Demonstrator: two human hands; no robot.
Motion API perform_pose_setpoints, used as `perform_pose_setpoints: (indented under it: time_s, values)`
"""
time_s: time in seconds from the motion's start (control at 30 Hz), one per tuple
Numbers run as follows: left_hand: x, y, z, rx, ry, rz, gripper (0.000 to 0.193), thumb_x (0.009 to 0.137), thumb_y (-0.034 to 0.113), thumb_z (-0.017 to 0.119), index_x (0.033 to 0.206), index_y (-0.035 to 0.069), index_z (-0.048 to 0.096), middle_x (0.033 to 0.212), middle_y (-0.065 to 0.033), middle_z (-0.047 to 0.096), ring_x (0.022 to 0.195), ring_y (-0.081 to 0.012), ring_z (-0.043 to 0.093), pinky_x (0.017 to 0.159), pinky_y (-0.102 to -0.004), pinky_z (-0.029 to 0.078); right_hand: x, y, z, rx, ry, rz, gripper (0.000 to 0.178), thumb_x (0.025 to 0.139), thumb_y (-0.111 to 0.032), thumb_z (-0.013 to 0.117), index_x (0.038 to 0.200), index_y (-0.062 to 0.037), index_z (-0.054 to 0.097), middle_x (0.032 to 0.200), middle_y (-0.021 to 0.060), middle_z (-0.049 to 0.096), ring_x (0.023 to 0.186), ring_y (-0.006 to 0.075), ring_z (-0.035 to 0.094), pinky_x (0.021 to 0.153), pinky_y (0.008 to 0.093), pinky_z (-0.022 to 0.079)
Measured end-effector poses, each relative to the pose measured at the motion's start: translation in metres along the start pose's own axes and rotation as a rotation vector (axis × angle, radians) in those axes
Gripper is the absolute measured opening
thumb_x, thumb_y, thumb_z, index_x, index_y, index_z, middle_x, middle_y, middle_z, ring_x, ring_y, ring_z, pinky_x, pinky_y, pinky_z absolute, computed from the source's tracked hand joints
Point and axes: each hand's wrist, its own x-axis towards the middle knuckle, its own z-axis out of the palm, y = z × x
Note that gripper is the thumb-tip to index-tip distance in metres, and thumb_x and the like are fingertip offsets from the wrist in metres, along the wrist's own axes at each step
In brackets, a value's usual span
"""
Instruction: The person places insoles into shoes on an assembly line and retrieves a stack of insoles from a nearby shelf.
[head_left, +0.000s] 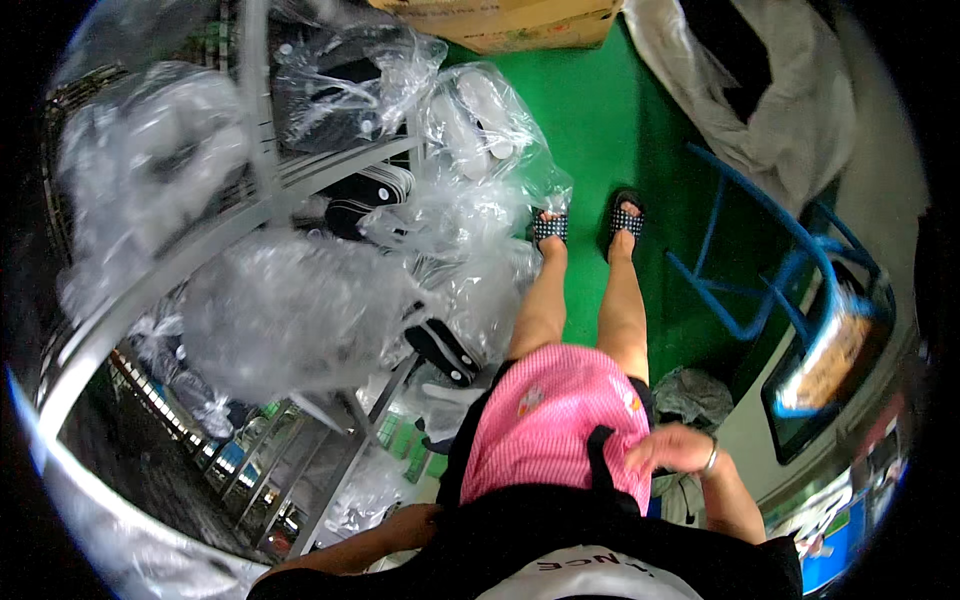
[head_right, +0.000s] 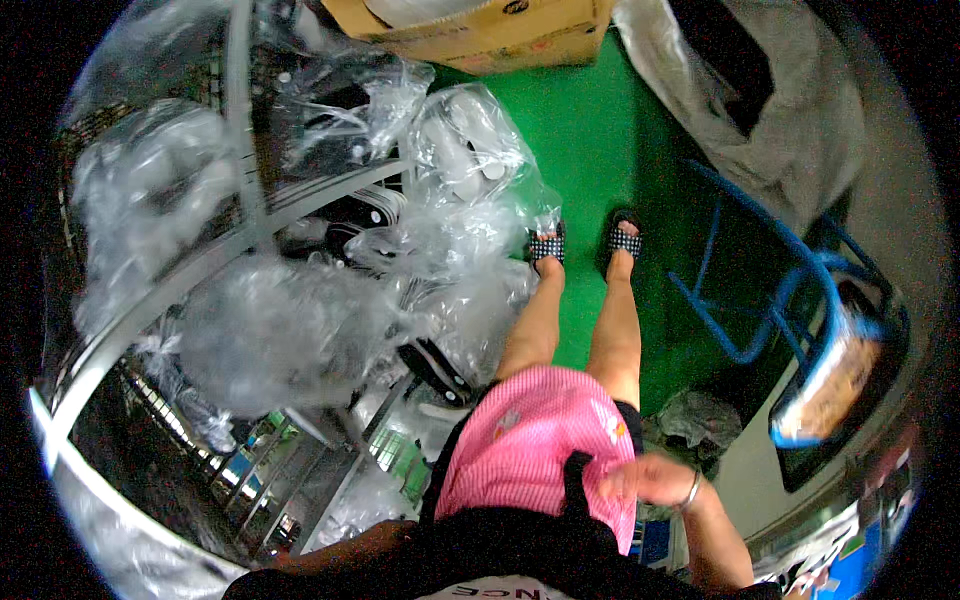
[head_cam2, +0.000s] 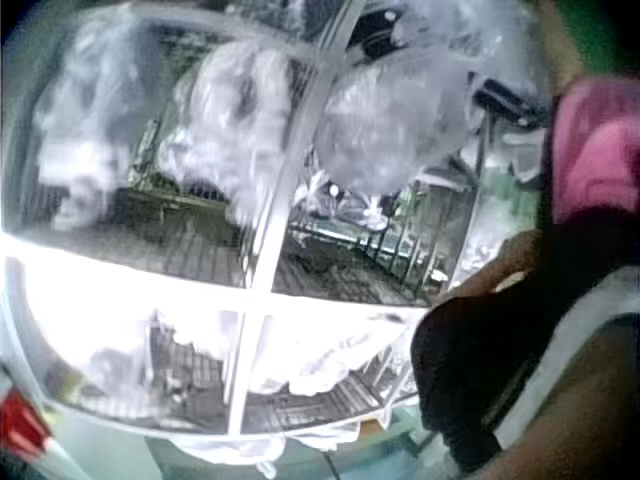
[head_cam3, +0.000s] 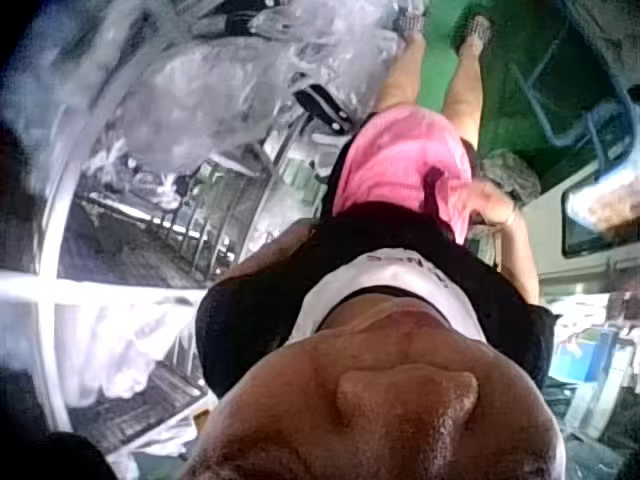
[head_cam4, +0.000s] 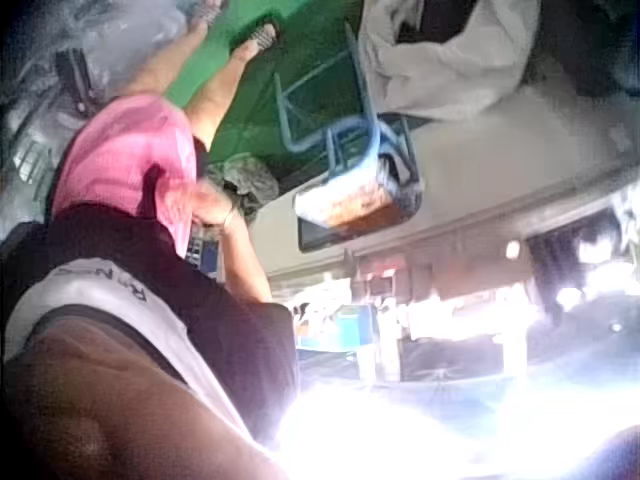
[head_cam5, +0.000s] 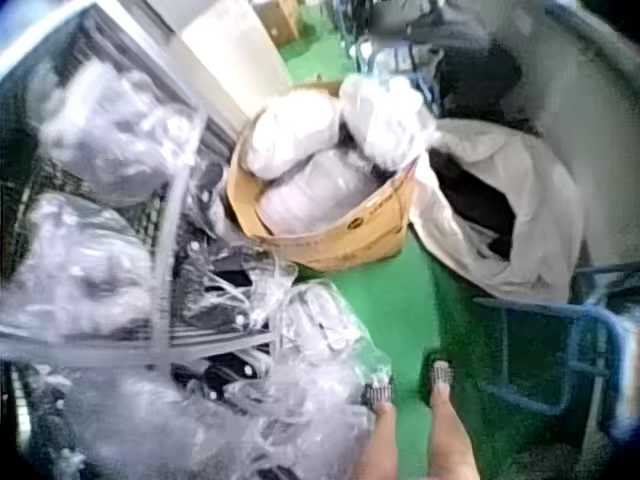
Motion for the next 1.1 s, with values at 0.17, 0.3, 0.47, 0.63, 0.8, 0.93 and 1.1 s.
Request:
perform_pose_setpoints:
  time_s: [0.17, 0.3, 0.47, 0.63, 0.8, 0.93, 1.1]
  values:
    - [0.103, 0.049, -0.060, -0.081, -0.287, 0.136, 0.029, 0.079, 0.017, 0.043, 0.104, 0.007, 0.052, 0.097, -0.0175, 0.057, 0.090, -0.0303, 0.054, 0.079, -0.0374, 0.042, 0.190, -0.092, -0.130, -0.481, 0.522, -0.138, 0.021, 0.086, -0.019, 0.048, 0.096, -0.0014, 0.052, 0.079, 0.0022, 0.052, 0.072, 0.0102, 0.049, 0.065, 0.0247, 0.041]
    - [0.211, 0.106, -0.168, -0.534, 0.449, 0.358, 0.016, 0.085, 0.011, 0.039, 0.097, 0.005, 0.050, 0.081, -0.0087, 0.054, 0.076, -0.0157, 0.052, 0.069, -0.0289, 0.043, 0.339, -0.141, -0.193, -0.712, 0.627, -0.573, 0.023, 0.083, -0.014, 0.047, 0.102, -0.0016, 0.053, 0.095, 0.0155, 0.055, 0.088, 0.0272, 0.052, 0.077, 0.0318, 0.041]
    - [0.331, 0.179, -0.312, -1.042, 1.123, 0.692, 0.017, 0.084, 0.003, 0.043, 0.099, 0.001, 0.050, 0.093, -0.0065, 0.053, 0.083, -0.0143, 0.052, 0.076, -0.0263, 0.042, 0.448, -0.174, -0.219, -1.082, 0.478, -0.697, 0.025, 0.079, -0.011, 0.046, 0.102, -0.0022, 0.052, 0.098, 0.0179, 0.053, 0.095, 0.0312, 0.050, 0.082, 0.0342, 0.040]
    - [0.401, 0.177, -0.424, -0.754, 1.578, 0.542, 0.035, 0.081, 0.004, 0.044, 0.114, -0.005, 0.040, 0.110, -0.0210, 0.047, 0.101, -0.0291, 0.048, 0.088, -0.0357, 0.037, 0.467, -0.170, -0.248, -1.400, 0.678, -0.050, 0.017, 0.076, -0.011, 0.048, 0.088, -0.0005, 0.054, 0.098, 0.0186, 0.055, 0.084, 0.0345, 0.054, 0.074, 0.0374, 0.044]
    - [0.416, 0.150, -0.474, -0.518, 1.835, 0.414, 0.041, 0.078, 0.008, 0.053, 0.113, -0.005, 0.037, 0.113, -0.0171, 0.045, 0.101, -0.0273, 0.046, 0.088, -0.0336, 0.034, 0.471, -0.192, -0.268, -1.280, 0.995, -0.253, 0.017, 0.075, -0.014, 0.052, 0.080, 0.0021, 0.053, 0.083, 0.0201, 0.058, 0.071, 0.0311, 0.058, 0.067, 0.0374, 0.046]
    - [0.390, 0.174, -0.477, -0.955, 1.532, 0.602, 0.045, 0.082, 0.027, 0.052, 0.114, -0.002, 0.039, 0.109, -0.0137, 0.047, 0.094, -0.0208, 0.047, 0.083, -0.0308, 0.036, 0.492, -0.205, -0.288, -0.774, 0.956, -0.469, 0.032, 0.074, -0.024, 0.059, 0.088, 0.0037, 0.054, 0.078, 0.0129, 0.059, 0.069, 0.0205, 0.056, 0.063, 0.0327, 0.045]
    - [0.388, 0.155, -0.492, -1.152, 1.332, 0.645, 0.041, 0.082, 0.030, 0.052, 0.107, -0.002, 0.049, 0.094, -0.0063, 0.053, 0.080, -0.0111, 0.044, 0.071, -0.0239, 0.037, 0.500, -0.222, -0.254, -1.010, 0.887, -0.607, 0.044, 0.072, -0.024, 0.063, 0.105, 0.0018, 0.050, 0.096, 0.0130, 0.055, 0.085, 0.0215, 0.054, 0.070, 0.0300, 0.044]
